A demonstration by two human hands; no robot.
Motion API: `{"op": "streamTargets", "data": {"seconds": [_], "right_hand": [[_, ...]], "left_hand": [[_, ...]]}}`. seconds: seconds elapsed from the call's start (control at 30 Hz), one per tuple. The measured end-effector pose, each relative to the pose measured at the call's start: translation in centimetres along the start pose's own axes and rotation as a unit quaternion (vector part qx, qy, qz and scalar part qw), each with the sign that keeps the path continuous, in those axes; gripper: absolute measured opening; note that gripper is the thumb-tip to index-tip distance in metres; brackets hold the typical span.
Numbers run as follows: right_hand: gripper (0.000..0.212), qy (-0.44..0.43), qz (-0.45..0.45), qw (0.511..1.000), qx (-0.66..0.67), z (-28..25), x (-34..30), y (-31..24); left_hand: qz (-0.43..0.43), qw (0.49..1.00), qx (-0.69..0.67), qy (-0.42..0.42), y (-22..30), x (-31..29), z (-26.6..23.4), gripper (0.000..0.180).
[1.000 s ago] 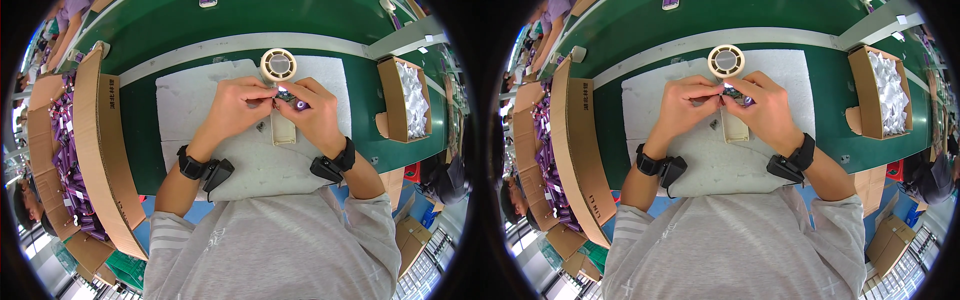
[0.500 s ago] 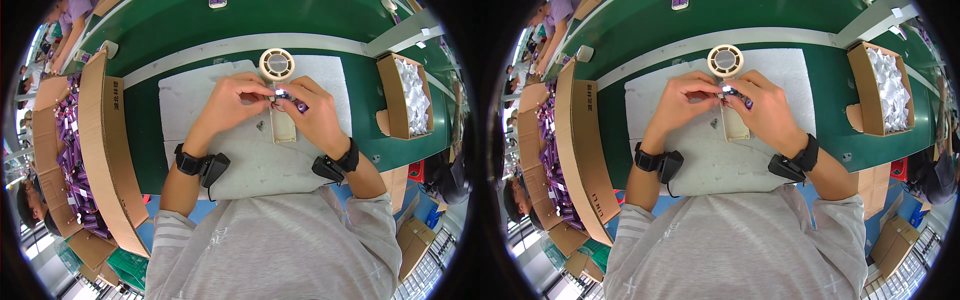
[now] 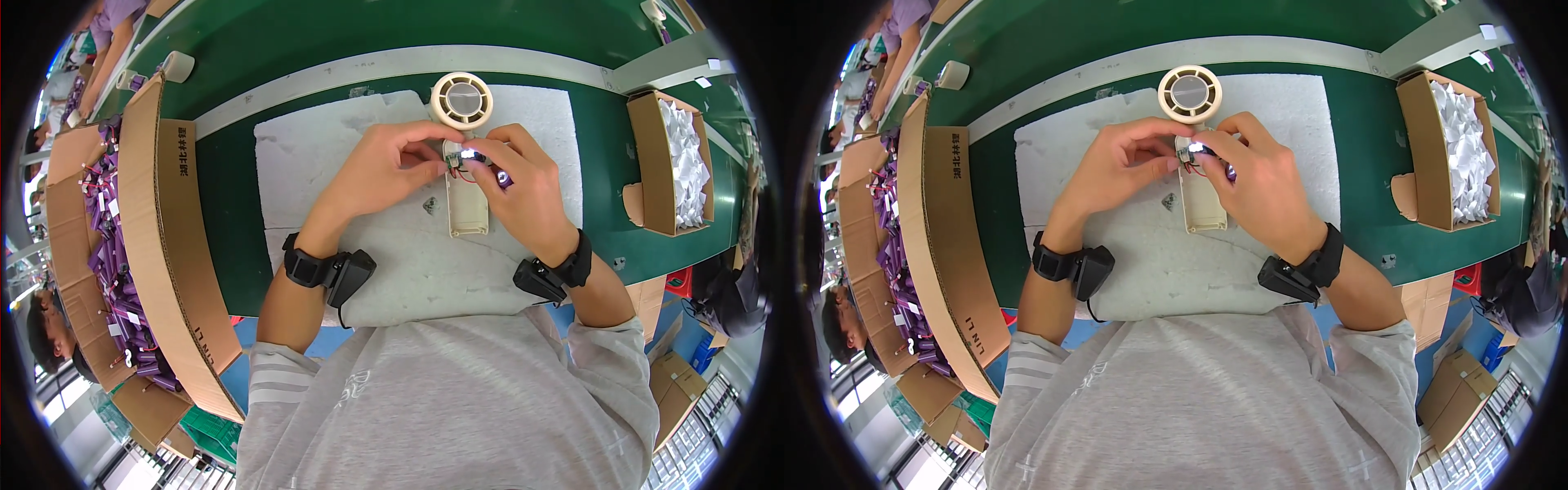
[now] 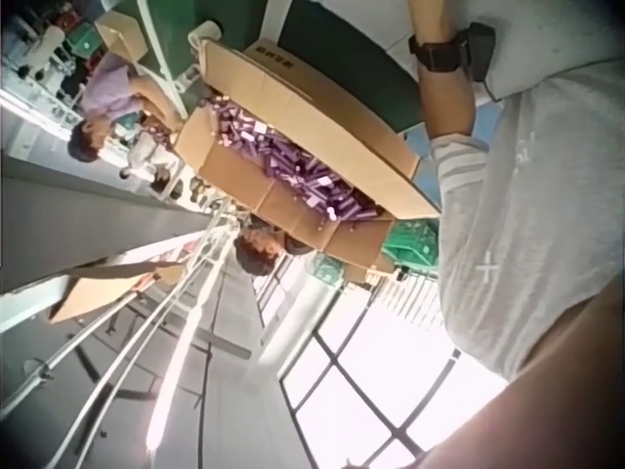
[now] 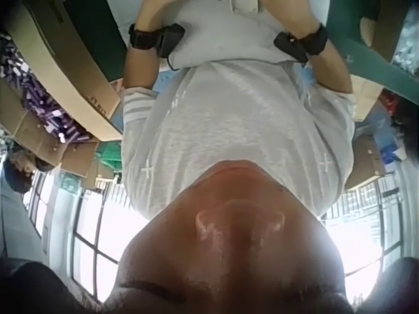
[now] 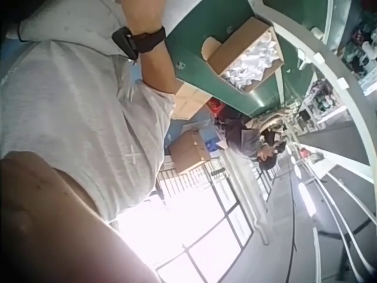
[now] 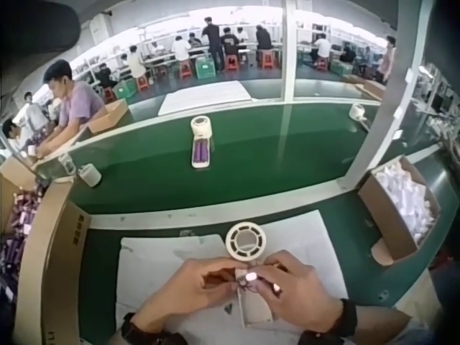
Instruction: The person reaches into a cardboard box for a battery pack, connects its wires to a circuit board inside a handheld fan housing, and presses the battery pack into the handle. After testing the fan, the person sets the assembled unit onto the conveyor belt.
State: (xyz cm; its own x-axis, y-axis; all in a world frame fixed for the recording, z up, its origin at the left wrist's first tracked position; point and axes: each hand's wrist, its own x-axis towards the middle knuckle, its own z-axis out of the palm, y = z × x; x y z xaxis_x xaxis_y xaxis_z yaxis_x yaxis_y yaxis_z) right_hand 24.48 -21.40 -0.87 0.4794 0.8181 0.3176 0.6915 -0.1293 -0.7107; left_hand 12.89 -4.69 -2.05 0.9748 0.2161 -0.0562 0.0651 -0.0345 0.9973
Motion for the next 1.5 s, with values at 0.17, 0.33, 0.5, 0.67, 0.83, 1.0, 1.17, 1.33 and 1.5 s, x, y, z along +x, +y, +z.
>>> {"op": "streamTargets", "data": {"seconds": [0.17,0.33,0.5,0.67,0.83,1.0,1.17,1.33,1.5], "right_hand": [[0.018,0.015,0.009,1.0,0.001,0.0,0.1,-0.2],[0.018,0.015,0.009,1.0,-0.002,-0.2,0.1,-0.1],[0.018,0.028,0.006,1.0,-0.003,0.0,0.1,-0.2],[0.017,0.011,0.013,1.0,-0.013,0.0,0.1,-0.2],[0.019,0.011,0.025,1.0,-0.006,-0.1,0.4,0.1],[0.028,-0.164,0.162,0.971,0.064,-1.9,1.2,-0.2],[0.035,-0.281,0.226,0.917,0.173,-4.4,1.5,-0.4],[0.041,-0.27,0.249,0.882,0.296,-5.3,1.8,0.5],[0.031,-0.192,0.255,0.939,0.126,-5.3,2.3,0.7]], "left_hand": [[-0.001,1.0,0.017,0.006,-0.1,0.1,0.0,0.032],[-0.028,0.999,0.021,-0.008,0.1,0.1,0.0,0.034],[-0.023,1.0,0.007,-0.003,0.3,0.0,0.2,0.035],[-0.033,0.999,-0.002,0.021,0.1,0.0,0.5,0.033],[-0.001,0.996,0.088,0.02,0.8,0.0,0.6,0.031],[0.081,0.984,0.147,0.059,0.6,-0.1,1.2,0.029],[0.072,0.985,0.148,0.059,0.2,-0.1,1.3,0.029],[0.104,0.989,0.088,0.064,-0.6,0.2,0.6,0.029],[0.062,0.995,0.035,0.064,-0.6,0.2,-0.7,0.029]]}}
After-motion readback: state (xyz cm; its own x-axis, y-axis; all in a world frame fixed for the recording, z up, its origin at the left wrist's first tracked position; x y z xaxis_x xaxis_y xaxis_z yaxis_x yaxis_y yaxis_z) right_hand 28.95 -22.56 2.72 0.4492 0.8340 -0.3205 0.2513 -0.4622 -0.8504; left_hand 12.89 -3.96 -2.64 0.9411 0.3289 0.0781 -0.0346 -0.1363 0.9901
